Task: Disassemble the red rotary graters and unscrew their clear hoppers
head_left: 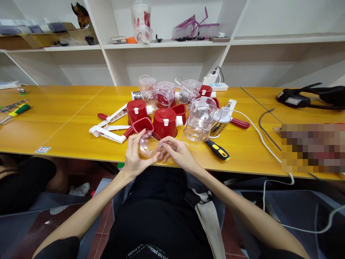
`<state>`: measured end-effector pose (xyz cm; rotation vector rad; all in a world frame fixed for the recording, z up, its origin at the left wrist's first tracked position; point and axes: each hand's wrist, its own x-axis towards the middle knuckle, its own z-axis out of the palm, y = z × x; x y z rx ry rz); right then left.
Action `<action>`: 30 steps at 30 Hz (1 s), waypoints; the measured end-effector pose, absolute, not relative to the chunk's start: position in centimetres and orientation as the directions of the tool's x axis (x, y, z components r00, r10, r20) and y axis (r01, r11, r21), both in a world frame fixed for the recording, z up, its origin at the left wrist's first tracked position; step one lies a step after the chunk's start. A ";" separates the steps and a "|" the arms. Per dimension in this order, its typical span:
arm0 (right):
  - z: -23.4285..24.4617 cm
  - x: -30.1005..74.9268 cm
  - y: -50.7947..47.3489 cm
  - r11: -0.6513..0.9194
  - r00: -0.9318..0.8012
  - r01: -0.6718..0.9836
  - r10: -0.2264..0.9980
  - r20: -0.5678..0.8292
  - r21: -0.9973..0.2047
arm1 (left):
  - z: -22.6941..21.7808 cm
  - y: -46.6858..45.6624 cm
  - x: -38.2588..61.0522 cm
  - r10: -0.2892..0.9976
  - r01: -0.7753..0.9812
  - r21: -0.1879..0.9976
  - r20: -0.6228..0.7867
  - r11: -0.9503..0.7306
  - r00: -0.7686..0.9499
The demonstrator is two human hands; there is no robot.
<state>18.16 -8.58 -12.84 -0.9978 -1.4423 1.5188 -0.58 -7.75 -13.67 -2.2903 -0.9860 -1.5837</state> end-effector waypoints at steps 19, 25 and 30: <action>-12.7 18.2 -8.5 -0.041 -0.387 -0.045 0.922 -0.021 -0.998 | -13.4 -7.8 -0.5 0.462 0.607 0.260 0.863 -0.751 0.202; -12.3 18.1 -8.7 -0.044 -0.386 -0.024 0.922 -0.031 -0.999 | -13.4 -7.8 -0.5 0.448 0.617 0.241 0.871 -0.749 0.203; -12.2 18.0 -8.8 -0.050 -0.368 0.003 0.929 -0.048 -0.999 | -13.5 -7.9 -0.4 0.425 0.626 0.210 0.880 -0.751 0.214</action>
